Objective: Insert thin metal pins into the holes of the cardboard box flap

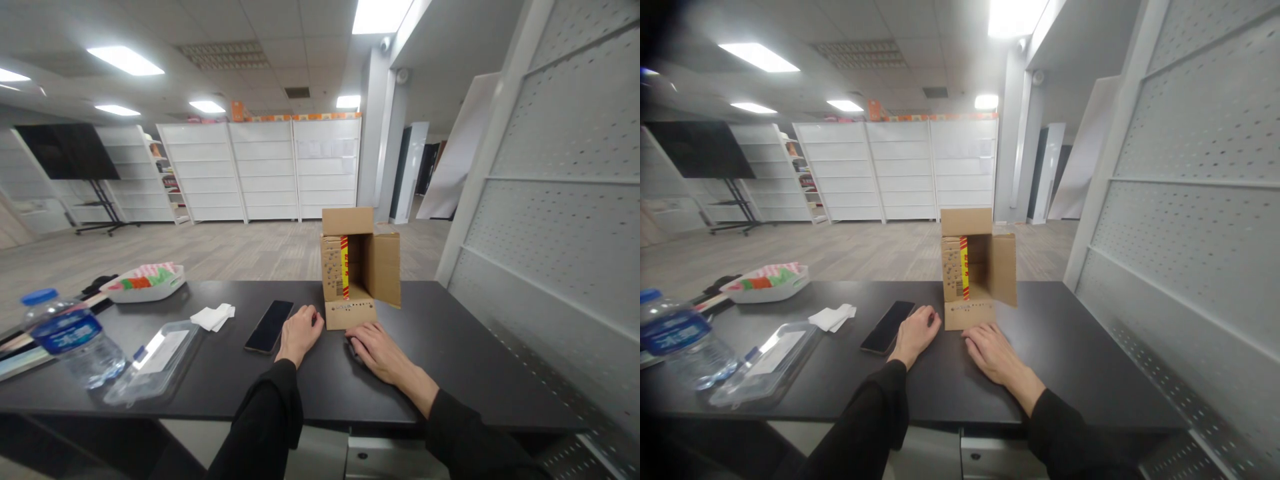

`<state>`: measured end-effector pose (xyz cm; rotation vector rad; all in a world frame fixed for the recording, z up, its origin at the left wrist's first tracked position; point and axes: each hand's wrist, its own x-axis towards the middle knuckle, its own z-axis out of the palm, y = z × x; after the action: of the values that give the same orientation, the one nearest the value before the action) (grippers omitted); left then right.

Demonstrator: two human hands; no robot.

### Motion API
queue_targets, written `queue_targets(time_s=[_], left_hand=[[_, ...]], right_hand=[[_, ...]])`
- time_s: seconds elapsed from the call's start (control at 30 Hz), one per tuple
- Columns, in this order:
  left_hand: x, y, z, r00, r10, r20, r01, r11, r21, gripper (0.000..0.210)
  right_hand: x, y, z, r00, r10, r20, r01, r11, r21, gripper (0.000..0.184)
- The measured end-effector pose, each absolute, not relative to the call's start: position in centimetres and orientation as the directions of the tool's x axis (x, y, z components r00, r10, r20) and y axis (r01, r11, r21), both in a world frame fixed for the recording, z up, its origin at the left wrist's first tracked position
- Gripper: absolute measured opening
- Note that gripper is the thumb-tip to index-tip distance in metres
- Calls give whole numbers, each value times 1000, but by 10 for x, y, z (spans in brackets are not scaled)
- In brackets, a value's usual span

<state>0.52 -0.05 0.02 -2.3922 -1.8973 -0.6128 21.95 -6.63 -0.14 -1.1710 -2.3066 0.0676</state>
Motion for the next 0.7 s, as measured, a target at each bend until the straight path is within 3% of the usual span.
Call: queue_targets(time_s=[0.27, 0.5, 0.7], left_hand=[[7, -1, 2, 170, 940, 297, 944, -242, 225, 26], [7, 0, 0, 173, 928, 330, 948, -247, 200, 26], [7, -2, 3, 167, 934, 316, 950, -239, 203, 26]], right_hand=[[222, -57, -11, -381, 784, 490, 720, 584, -374, 31], [224, -41, -20, -144, 821, 553, 602, 516, -609, 26], [219, -28, -13, 36, 764, 644, 553, 522, -649, 27]])
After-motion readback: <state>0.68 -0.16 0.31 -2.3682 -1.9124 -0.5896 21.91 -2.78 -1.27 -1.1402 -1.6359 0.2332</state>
